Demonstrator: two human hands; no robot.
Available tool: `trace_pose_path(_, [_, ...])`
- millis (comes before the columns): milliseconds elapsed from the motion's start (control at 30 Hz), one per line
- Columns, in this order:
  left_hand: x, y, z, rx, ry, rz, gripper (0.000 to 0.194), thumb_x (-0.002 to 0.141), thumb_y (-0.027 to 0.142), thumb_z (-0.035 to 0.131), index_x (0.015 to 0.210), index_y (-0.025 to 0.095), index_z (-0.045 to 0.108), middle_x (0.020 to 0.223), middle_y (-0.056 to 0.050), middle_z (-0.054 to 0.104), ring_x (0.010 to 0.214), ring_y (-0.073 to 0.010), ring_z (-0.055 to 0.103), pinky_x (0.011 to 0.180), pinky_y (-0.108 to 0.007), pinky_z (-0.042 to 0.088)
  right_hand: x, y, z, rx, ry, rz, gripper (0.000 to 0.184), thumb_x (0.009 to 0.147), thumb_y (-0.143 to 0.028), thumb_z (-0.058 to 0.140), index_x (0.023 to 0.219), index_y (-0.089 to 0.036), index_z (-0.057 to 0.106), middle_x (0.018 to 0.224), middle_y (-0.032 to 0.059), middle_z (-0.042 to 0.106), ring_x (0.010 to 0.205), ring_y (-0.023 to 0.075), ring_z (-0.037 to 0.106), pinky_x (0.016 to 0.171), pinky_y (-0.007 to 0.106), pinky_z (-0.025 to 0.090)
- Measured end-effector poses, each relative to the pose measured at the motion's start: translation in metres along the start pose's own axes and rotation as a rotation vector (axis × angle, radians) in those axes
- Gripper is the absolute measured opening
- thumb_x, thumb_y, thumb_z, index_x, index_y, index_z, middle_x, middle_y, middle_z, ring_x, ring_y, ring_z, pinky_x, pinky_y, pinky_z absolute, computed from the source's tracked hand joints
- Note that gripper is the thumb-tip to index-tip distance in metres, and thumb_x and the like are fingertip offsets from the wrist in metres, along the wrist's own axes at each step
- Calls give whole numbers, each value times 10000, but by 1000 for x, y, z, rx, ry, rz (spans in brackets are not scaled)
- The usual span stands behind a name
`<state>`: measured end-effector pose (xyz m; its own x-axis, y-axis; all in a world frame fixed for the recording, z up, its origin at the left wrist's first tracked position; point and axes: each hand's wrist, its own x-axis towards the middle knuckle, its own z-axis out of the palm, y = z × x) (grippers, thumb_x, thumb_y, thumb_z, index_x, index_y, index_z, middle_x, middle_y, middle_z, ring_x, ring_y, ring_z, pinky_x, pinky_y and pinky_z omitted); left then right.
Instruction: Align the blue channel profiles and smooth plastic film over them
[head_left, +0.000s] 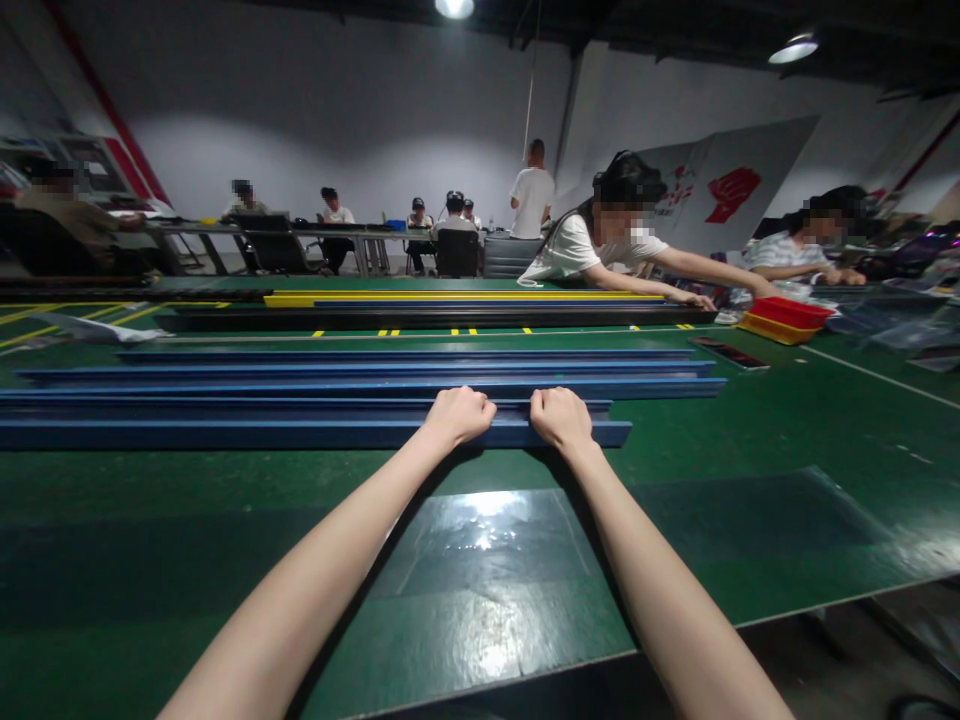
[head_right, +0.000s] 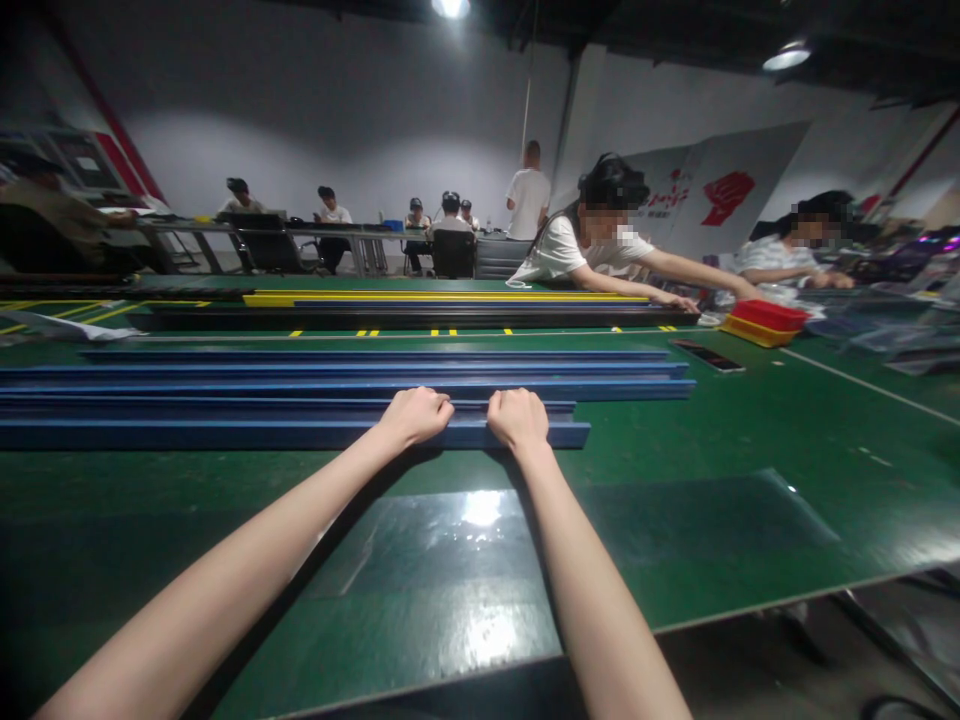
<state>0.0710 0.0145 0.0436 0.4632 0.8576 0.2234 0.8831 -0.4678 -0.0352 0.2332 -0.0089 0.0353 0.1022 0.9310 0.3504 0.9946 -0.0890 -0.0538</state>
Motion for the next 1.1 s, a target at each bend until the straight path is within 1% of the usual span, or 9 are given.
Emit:
trace_pose_path(167, [-2,1,-3,-8,-5,-6,446,832,285,261,844,164,690,868,-111,682,844,-239,633,715,-321,465,-1,-1,0,-4,4,-1,477,868,-249,253,772,-130,705,846,142,682,797,219,625,691,282,404])
trace_pose_path(367, [-2,1,-1,1,-16,-18,442,839,293,266,862,173,690,879,-99,680,854,-220,628,728,-300,457,-2,-1,1,-10,13,5,472,868,-245,259,760,-136,706,826,139,683,784,225,628,675,286,408])
trace_pose_path(467, [-4,0,1,12,16,-19,436,839,295,268,886,171,684,880,-99,676,853,-218,626,719,-295,455,-4,-2,2,-17,41,-3,464,863,-236,264,753,-132,703,819,137,683,759,216,628,658,278,405])
trace_pose_path(567, [-7,-4,3,22,48,-18,427,836,285,270,878,170,679,868,-98,671,840,-216,628,700,-293,455,-6,-6,2,-22,57,-34,455,858,-232,274,749,-129,703,812,137,683,762,209,623,669,276,400])
trace_pose_path(733, [-11,-14,3,45,51,-22,421,834,282,270,906,185,673,877,-85,673,842,-209,628,687,-284,454,-6,-16,5,-27,73,-59,452,865,-236,269,737,-142,693,814,117,683,761,200,615,663,276,383])
trace_pose_path(900, [-11,-17,3,48,48,-13,424,833,281,267,917,192,673,885,-81,672,847,-213,628,685,-287,456,-7,-14,4,-48,50,-155,454,897,-254,239,771,-154,664,835,96,673,807,188,596,689,275,354])
trace_pose_path(1100, [-11,-20,3,45,44,-12,422,835,291,270,949,202,667,898,-74,670,854,-208,626,706,-286,455,-8,-2,0,-28,-8,-282,436,923,-362,232,923,-165,621,933,78,651,904,172,559,772,269,316])
